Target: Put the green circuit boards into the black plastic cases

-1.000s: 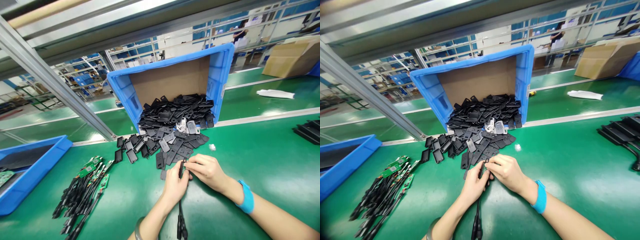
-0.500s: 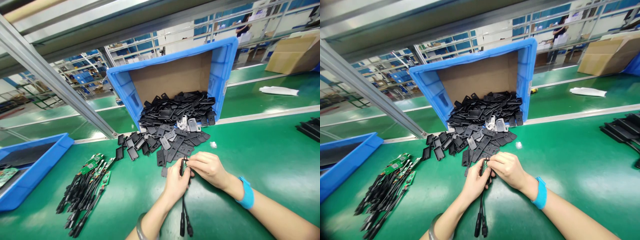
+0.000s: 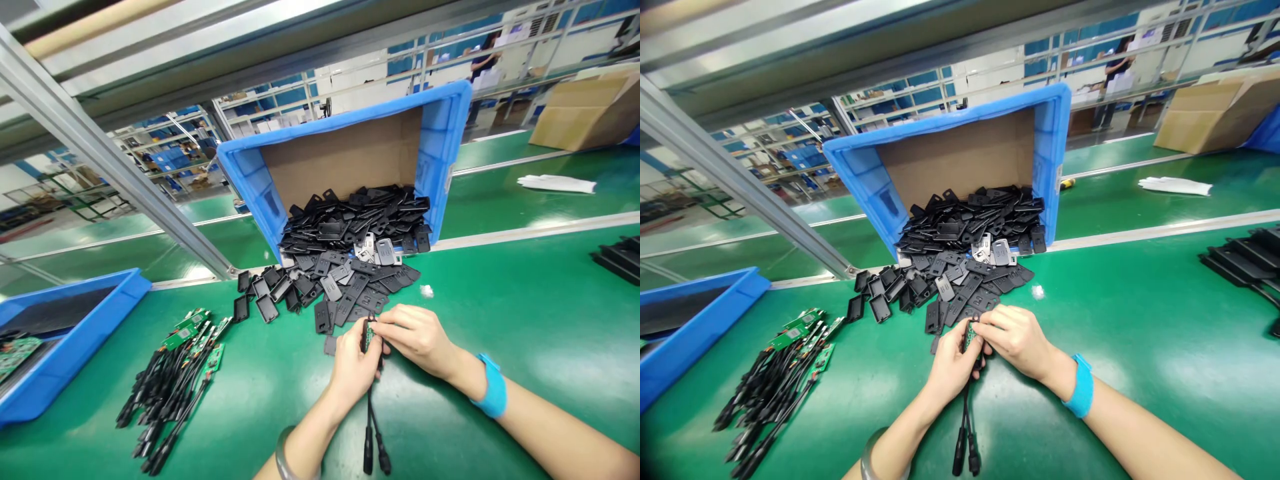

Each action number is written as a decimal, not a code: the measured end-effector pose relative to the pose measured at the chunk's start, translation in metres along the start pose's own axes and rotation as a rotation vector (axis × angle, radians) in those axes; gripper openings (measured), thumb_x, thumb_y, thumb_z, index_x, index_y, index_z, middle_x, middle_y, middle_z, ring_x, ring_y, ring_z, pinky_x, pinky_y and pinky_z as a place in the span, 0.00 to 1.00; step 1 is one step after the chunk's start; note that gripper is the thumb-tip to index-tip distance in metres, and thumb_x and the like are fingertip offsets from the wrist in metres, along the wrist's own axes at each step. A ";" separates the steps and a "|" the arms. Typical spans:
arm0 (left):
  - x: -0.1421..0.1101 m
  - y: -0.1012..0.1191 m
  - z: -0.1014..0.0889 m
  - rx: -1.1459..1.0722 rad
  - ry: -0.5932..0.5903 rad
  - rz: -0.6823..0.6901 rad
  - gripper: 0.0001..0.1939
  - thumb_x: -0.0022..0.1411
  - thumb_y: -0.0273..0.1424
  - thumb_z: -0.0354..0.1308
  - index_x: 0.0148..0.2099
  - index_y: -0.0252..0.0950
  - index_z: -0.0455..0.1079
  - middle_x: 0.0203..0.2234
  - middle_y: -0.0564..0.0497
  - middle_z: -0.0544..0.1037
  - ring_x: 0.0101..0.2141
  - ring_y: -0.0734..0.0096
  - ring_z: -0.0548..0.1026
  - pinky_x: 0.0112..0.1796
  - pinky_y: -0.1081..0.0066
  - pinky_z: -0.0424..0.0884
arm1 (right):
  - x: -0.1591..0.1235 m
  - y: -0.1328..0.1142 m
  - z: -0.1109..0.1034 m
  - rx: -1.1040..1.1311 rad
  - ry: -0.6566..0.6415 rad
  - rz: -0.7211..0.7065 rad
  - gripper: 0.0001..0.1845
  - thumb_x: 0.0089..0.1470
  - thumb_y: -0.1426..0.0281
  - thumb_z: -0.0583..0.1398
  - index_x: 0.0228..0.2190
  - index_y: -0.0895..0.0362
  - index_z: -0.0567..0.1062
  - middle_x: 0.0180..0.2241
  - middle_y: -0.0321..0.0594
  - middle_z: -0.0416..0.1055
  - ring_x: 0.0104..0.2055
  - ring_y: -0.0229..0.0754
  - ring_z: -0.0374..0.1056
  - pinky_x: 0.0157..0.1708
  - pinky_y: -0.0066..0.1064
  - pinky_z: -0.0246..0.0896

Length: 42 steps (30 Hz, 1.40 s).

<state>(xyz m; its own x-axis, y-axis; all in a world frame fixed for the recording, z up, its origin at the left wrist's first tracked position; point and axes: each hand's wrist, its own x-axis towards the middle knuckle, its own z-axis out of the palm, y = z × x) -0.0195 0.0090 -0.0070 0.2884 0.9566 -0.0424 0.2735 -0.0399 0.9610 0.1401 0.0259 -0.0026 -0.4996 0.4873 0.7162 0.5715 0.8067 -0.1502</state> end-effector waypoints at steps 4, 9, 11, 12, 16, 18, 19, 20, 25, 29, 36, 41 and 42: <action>-0.001 0.001 0.000 0.018 0.003 0.008 0.10 0.62 0.36 0.47 0.42 0.38 0.63 0.23 0.56 0.73 0.15 0.80 0.68 0.15 0.81 0.65 | -0.002 0.000 -0.001 0.023 0.001 0.020 0.08 0.58 0.73 0.55 0.36 0.57 0.75 0.31 0.41 0.74 0.32 0.38 0.66 0.31 0.29 0.59; -0.002 0.002 -0.001 0.045 0.000 0.006 0.10 0.62 0.36 0.47 0.43 0.38 0.63 0.23 0.56 0.73 0.16 0.79 0.68 0.15 0.81 0.65 | -0.002 0.000 -0.001 0.018 0.006 0.022 0.09 0.58 0.73 0.55 0.37 0.57 0.75 0.32 0.41 0.74 0.32 0.39 0.66 0.31 0.30 0.59; -0.001 0.002 -0.001 0.052 0.001 0.008 0.10 0.62 0.35 0.47 0.43 0.38 0.63 0.23 0.56 0.73 0.16 0.80 0.68 0.15 0.81 0.65 | -0.001 0.000 0.000 0.014 0.004 0.019 0.09 0.58 0.73 0.55 0.37 0.58 0.75 0.31 0.42 0.74 0.32 0.39 0.66 0.30 0.30 0.59; -0.001 0.002 -0.001 0.053 0.001 0.008 0.10 0.62 0.35 0.47 0.44 0.38 0.63 0.23 0.56 0.73 0.16 0.80 0.68 0.15 0.81 0.65 | -0.001 -0.001 0.000 0.017 0.003 0.018 0.09 0.58 0.73 0.55 0.36 0.58 0.75 0.31 0.42 0.74 0.31 0.39 0.66 0.30 0.30 0.59; -0.001 0.002 -0.001 0.046 -0.001 0.000 0.10 0.62 0.35 0.47 0.45 0.38 0.63 0.23 0.56 0.73 0.16 0.80 0.68 0.15 0.80 0.66 | 0.000 -0.002 0.000 0.056 0.010 0.036 0.08 0.58 0.73 0.55 0.34 0.58 0.75 0.31 0.41 0.74 0.31 0.39 0.66 0.30 0.30 0.60; -0.001 0.004 -0.001 0.018 -0.002 -0.012 0.11 0.61 0.35 0.48 0.45 0.38 0.63 0.23 0.55 0.72 0.17 0.79 0.68 0.16 0.80 0.66 | 0.001 -0.002 0.000 0.101 0.028 0.085 0.08 0.58 0.73 0.55 0.34 0.58 0.75 0.31 0.41 0.74 0.32 0.38 0.66 0.31 0.30 0.61; -0.001 0.005 -0.001 -0.013 0.001 -0.020 0.12 0.61 0.35 0.49 0.46 0.38 0.63 0.24 0.55 0.72 0.18 0.78 0.69 0.16 0.80 0.67 | 0.001 -0.003 0.000 0.127 0.038 0.126 0.08 0.58 0.73 0.55 0.34 0.58 0.75 0.30 0.41 0.73 0.32 0.38 0.66 0.31 0.29 0.61; -0.002 0.006 -0.001 -0.059 0.004 -0.029 0.13 0.61 0.36 0.50 0.47 0.38 0.63 0.24 0.55 0.71 0.19 0.77 0.69 0.16 0.79 0.68 | 0.001 -0.003 0.000 0.151 0.046 0.173 0.08 0.57 0.72 0.56 0.33 0.58 0.75 0.30 0.41 0.73 0.32 0.38 0.66 0.32 0.29 0.62; -0.002 0.010 0.000 -0.361 -0.024 -0.057 0.18 0.61 0.36 0.50 0.52 0.37 0.61 0.28 0.53 0.71 0.24 0.76 0.70 0.24 0.76 0.71 | 0.002 -0.004 0.002 0.178 0.093 0.337 0.08 0.56 0.71 0.57 0.30 0.56 0.76 0.30 0.40 0.73 0.33 0.39 0.67 0.34 0.31 0.63; -0.001 0.009 0.001 -0.460 -0.039 -0.019 0.16 0.60 0.34 0.54 0.51 0.38 0.61 0.30 0.54 0.73 0.28 0.78 0.71 0.31 0.78 0.68 | 0.004 -0.009 0.004 0.294 0.149 0.485 0.07 0.55 0.71 0.58 0.31 0.56 0.78 0.29 0.39 0.72 0.31 0.39 0.67 0.31 0.30 0.63; 0.000 0.008 0.004 -0.536 -0.083 0.037 0.19 0.57 0.30 0.58 0.49 0.38 0.57 0.40 0.46 0.75 0.40 0.70 0.73 0.40 0.72 0.67 | 0.007 -0.014 0.002 0.496 0.160 0.686 0.04 0.51 0.71 0.62 0.27 0.56 0.78 0.27 0.38 0.71 0.27 0.36 0.66 0.24 0.26 0.60; 0.000 0.008 0.004 -0.506 -0.066 0.028 0.18 0.57 0.30 0.59 0.48 0.37 0.57 0.39 0.46 0.75 0.39 0.70 0.74 0.39 0.72 0.68 | 0.006 -0.014 0.002 0.490 0.164 0.667 0.04 0.51 0.72 0.61 0.27 0.56 0.78 0.27 0.38 0.72 0.28 0.36 0.66 0.26 0.26 0.59; 0.000 0.008 0.003 -0.498 -0.065 0.026 0.18 0.57 0.30 0.59 0.48 0.38 0.57 0.39 0.46 0.75 0.39 0.71 0.74 0.38 0.73 0.68 | 0.006 -0.014 0.002 0.491 0.167 0.664 0.04 0.51 0.72 0.61 0.27 0.56 0.78 0.27 0.38 0.72 0.28 0.37 0.66 0.26 0.26 0.60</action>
<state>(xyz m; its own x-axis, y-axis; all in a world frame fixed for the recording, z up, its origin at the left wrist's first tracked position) -0.0143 0.0076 -0.0002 0.3503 0.9365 -0.0184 -0.2013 0.0944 0.9750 0.1276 0.0179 0.0028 -0.0349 0.8871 0.4602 0.3458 0.4428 -0.8273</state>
